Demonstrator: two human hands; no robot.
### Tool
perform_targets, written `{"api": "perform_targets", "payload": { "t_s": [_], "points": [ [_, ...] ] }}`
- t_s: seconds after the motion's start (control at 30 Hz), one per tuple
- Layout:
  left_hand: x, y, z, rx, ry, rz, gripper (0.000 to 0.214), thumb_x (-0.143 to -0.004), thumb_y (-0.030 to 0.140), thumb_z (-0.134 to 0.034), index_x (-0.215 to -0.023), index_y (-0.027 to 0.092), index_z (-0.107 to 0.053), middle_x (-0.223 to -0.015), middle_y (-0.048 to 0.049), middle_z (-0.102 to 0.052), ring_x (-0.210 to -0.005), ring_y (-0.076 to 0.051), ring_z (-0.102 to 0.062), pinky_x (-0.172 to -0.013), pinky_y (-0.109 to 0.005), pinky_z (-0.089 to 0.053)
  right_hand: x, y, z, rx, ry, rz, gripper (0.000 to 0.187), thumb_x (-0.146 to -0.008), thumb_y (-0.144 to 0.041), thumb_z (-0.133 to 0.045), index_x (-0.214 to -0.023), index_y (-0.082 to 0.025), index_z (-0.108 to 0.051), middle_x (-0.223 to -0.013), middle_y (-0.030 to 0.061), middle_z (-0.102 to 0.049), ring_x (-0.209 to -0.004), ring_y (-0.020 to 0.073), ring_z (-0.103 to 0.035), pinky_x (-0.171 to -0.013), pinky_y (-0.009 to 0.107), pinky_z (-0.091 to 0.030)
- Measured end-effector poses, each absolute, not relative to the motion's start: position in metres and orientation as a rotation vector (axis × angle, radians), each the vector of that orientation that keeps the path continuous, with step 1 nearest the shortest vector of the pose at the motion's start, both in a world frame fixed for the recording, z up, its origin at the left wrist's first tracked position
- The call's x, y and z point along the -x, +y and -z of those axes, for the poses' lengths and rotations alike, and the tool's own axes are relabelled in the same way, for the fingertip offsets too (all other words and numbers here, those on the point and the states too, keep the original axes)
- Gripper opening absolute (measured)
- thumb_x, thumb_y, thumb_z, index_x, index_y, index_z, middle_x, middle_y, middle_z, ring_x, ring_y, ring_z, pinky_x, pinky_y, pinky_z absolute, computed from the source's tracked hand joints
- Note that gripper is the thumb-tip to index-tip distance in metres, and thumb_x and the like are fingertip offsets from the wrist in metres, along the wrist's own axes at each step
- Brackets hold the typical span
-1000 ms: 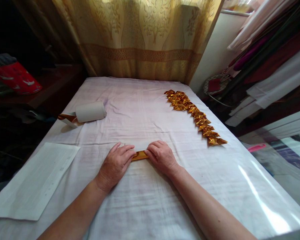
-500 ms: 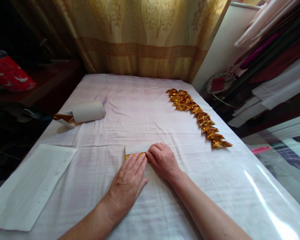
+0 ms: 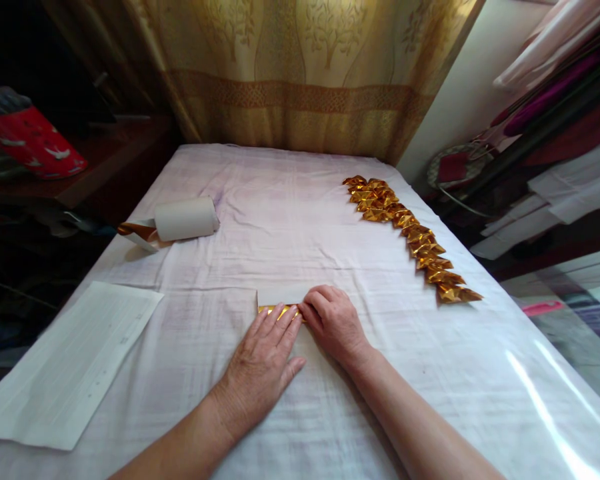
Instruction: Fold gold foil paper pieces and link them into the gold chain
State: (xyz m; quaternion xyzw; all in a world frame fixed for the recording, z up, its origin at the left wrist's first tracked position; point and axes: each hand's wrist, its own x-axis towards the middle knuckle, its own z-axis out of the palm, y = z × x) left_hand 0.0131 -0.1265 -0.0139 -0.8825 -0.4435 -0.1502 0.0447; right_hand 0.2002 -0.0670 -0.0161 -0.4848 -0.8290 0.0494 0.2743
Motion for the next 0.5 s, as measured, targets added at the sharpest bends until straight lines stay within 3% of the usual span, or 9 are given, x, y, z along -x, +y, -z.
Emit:
{"api": "perform_targets", "payload": {
  "t_s": [0.5],
  "points": [
    [-0.0119, -0.1267, 0.0183, 2.691, -1.39, 0.441, 0.059, -0.1, 0.053, -0.04, -0.147, 0.017, -0.044, -0.151, -0.0065, -0.049, -0.141, -0.023, -0.042, -0.119, -0.042, -0.032, -0.1967, -0.0663, 0.016, 1.394, -2.194, -0.101, 0.018, -0.096, -0.028, -0.058, -0.079, -0.021, -0.06, -0.083, 0.0044, -0.065, -0.08, 0.02, -0.057, -0.075, 0.032, -0.039]
  ]
}}
